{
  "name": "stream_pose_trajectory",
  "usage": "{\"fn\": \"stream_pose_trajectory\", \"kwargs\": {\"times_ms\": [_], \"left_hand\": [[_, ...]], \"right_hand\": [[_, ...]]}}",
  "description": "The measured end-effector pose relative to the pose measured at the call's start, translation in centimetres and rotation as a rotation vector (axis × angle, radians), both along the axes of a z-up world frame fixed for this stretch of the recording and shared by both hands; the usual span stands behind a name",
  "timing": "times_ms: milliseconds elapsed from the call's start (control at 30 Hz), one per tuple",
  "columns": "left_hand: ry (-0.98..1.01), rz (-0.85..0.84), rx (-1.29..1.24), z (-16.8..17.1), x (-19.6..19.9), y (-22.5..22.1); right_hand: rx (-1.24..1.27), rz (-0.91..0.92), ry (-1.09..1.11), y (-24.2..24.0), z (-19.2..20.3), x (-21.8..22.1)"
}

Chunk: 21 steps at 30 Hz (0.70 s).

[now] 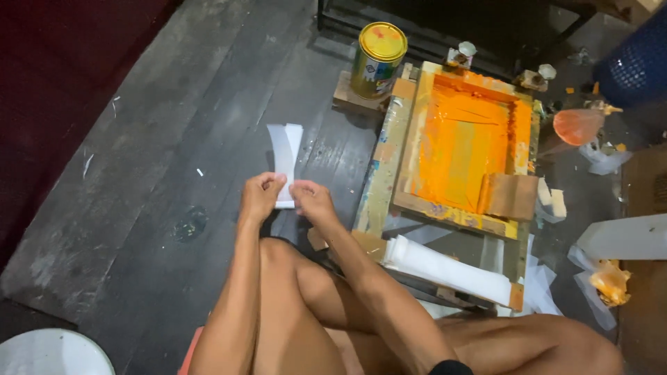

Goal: Manually screen printing orange ink onto white ribbon strips using a screen frame and squeegee while sitting on the floor.

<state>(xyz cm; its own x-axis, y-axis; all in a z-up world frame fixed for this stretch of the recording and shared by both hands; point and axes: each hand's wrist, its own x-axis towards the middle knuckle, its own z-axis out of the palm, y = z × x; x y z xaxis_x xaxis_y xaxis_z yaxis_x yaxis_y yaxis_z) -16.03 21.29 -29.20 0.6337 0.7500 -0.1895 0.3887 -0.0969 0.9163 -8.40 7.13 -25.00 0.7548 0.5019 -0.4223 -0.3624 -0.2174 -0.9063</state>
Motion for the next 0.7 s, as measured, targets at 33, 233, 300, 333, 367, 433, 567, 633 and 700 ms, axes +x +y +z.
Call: {"fn": "stream_pose_trajectory", "kwargs": {"times_ms": [33,233,300,333,367,433,567,633,700], "left_hand": [[0.001,0.001,-0.003,0.4,0.3,0.1],[0.200,0.039,-0.066,-1.7,1.7,1.3],[0.268,0.048,0.046,-2.4,2.0,1.7],[0.270,0.047,0.046,-1.9,2.1,1.9],[0.294,0.060,0.065,-1.5,2.3,2.1],[0.316,0.067,0.081,-0.7,3.0,2.4],[0.406,0.000,0.076,-1.7,3.6,2.4],[0.440,-0.030,0.078,-2.2,3.7,2.3],[0.472,-0.057,0.077,-1.8,3.9,2.1]], "right_hand": [[-0.003,0.001,0.001,0.7,-1.0,0.4],[-0.153,-0.012,0.006,3.1,-5.5,1.3],[-0.194,-0.002,-0.033,3.5,-6.8,1.7],[-0.195,-0.003,-0.032,3.8,-7.1,1.7],[-0.253,-0.006,-0.044,4.0,-7.4,1.7],[-0.315,-0.015,-0.056,4.0,-6.7,1.8],[-0.502,0.040,-0.146,3.7,-7.0,2.3],[-0.540,0.050,-0.196,4.1,-7.6,2.5],[-0.543,0.093,-0.226,4.3,-6.5,2.0]]}}
